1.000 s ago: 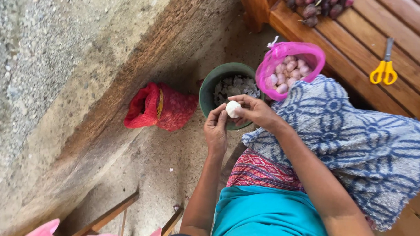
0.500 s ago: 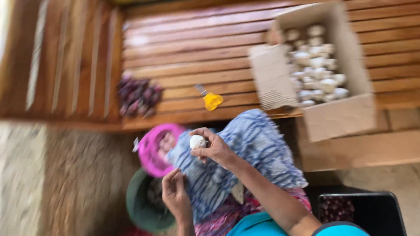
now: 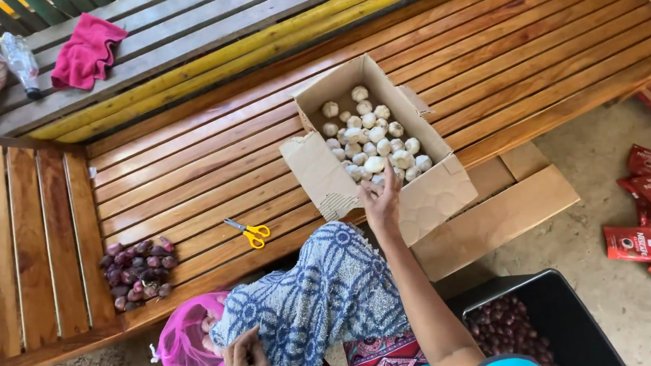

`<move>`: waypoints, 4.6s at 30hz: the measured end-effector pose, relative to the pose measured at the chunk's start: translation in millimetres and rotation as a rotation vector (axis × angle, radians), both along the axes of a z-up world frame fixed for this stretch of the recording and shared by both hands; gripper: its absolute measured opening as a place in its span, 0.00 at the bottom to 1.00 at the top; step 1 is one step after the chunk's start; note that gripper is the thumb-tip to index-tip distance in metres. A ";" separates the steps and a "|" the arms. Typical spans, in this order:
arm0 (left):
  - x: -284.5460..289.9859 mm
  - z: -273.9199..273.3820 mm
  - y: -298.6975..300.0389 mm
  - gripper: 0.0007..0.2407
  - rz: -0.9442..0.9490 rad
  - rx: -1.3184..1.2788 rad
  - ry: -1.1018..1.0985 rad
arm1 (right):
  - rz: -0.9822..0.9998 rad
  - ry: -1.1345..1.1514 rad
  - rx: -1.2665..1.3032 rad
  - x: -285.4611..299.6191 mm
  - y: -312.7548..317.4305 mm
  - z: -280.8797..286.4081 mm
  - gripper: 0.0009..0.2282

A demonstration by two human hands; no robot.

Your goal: Peeling and cleaning cloves of garlic while sitting on the floor.

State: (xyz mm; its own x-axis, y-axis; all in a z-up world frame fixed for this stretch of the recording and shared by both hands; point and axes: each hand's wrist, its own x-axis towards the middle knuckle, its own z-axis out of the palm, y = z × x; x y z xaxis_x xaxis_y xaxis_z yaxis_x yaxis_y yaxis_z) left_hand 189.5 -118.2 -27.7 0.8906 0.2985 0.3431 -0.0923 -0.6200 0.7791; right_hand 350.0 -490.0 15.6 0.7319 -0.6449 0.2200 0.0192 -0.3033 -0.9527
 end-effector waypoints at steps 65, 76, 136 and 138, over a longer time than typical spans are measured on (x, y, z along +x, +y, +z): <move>45.5 -229.7 156.9 0.13 0.307 -0.025 0.975 | 1.900 0.587 -1.019 -174.5 353.2 -74.6 0.10; 40.9 -106.5 167.1 0.19 0.220 -0.101 0.829 | 1.894 0.395 -1.185 -191.2 356.4 -74.8 0.07; -117.1 40.2 58.3 0.14 0.338 -1.761 -0.191 | 1.491 0.617 0.275 -130.7 357.9 18.5 0.04; -111.6 51.1 46.8 0.12 0.487 -1.738 -0.163 | 1.481 0.175 0.172 -99.7 349.2 29.6 0.08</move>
